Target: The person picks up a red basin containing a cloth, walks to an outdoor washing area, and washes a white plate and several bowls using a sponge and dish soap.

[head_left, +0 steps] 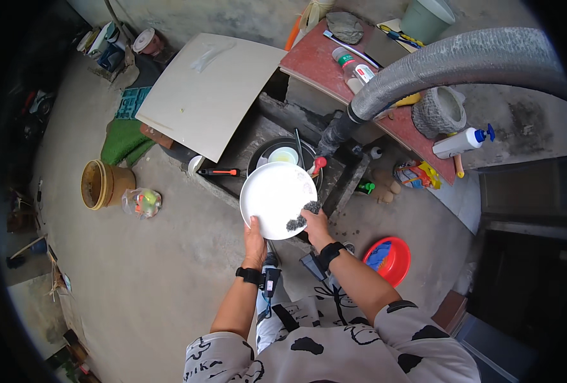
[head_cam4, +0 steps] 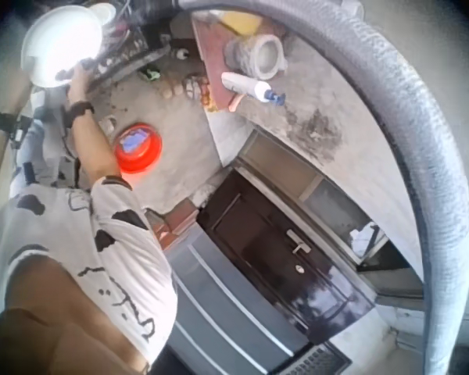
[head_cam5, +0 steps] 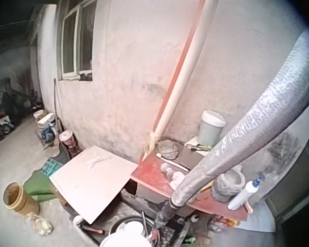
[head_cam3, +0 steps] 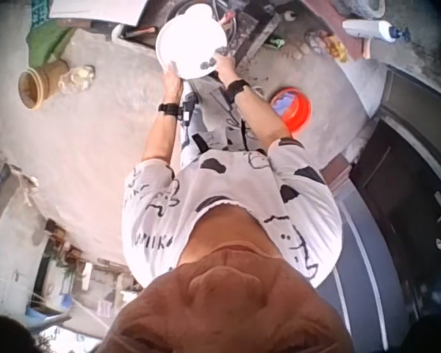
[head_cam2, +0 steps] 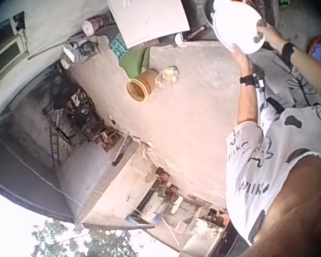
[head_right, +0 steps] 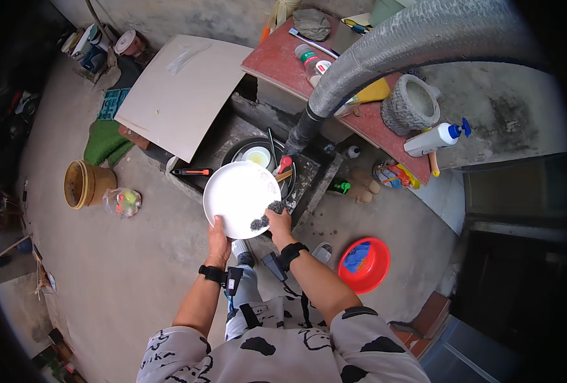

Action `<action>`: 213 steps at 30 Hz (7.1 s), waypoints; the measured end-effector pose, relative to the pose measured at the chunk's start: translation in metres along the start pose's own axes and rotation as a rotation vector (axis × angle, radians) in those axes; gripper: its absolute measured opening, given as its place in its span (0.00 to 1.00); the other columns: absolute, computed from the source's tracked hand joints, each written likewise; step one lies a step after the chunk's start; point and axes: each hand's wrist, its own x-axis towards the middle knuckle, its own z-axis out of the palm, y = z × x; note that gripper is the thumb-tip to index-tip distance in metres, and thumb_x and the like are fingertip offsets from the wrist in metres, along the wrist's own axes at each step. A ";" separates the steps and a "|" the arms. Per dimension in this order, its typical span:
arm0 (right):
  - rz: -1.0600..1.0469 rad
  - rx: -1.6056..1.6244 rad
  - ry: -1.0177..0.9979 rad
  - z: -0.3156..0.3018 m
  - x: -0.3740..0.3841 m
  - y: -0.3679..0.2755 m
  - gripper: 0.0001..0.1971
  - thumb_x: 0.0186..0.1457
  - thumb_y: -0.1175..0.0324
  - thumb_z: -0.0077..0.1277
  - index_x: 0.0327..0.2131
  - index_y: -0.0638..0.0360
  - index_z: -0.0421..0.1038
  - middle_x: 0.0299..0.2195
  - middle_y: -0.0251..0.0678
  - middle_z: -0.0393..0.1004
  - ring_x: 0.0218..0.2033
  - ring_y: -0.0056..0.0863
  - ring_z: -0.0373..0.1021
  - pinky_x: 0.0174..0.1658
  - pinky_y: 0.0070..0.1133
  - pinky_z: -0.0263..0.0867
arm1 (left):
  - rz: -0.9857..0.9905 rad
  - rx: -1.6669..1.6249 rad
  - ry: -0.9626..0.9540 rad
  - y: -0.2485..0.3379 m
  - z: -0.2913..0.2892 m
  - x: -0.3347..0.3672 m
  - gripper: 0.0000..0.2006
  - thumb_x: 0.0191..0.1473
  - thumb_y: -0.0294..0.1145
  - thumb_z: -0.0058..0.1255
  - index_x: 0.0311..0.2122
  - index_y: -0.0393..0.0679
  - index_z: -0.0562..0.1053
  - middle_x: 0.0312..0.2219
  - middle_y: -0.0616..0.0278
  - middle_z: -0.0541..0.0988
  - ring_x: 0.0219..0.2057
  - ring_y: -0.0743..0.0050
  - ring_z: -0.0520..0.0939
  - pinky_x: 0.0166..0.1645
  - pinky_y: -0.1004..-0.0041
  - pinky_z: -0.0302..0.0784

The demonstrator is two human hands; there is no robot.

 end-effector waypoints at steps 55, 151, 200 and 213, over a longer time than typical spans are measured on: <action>-0.257 -0.290 -0.163 0.037 0.112 0.025 0.24 0.45 0.74 0.54 0.45 0.58 0.54 0.38 0.36 0.63 0.37 0.25 0.65 0.40 0.22 0.64 | -0.132 -0.030 -0.080 0.015 -0.040 0.113 0.27 0.56 0.45 0.40 0.56 0.40 0.54 0.51 0.55 0.63 0.51 0.63 0.66 0.54 0.61 0.63; 0.012 -0.328 -0.228 -0.075 0.119 -0.016 0.22 0.50 0.67 0.52 0.49 0.54 0.59 0.37 0.26 0.70 0.35 0.15 0.66 0.35 0.17 0.61 | 0.519 1.743 -0.150 -0.096 0.067 0.286 0.19 0.44 0.20 0.41 0.45 0.46 0.65 0.37 0.51 0.67 0.39 0.50 0.74 0.36 0.60 0.74; -0.487 -0.536 -0.178 0.001 0.140 0.003 0.24 0.50 0.63 0.48 0.49 0.64 0.59 0.43 0.41 0.68 0.45 0.30 0.66 0.47 0.24 0.59 | 0.669 1.741 -0.687 -0.082 0.055 0.160 0.31 0.39 0.28 0.52 0.53 0.47 0.60 0.45 0.53 0.65 0.43 0.54 0.70 0.44 0.63 0.70; -0.621 -1.173 0.136 -0.023 0.153 -0.028 0.26 0.41 0.68 0.52 0.47 0.58 0.61 0.46 0.48 0.61 0.45 0.43 0.62 0.49 0.28 0.59 | 0.505 1.050 -0.310 -0.027 0.083 0.148 0.17 0.40 0.21 0.53 0.39 0.42 0.68 0.39 0.54 0.72 0.39 0.56 0.74 0.42 0.70 0.68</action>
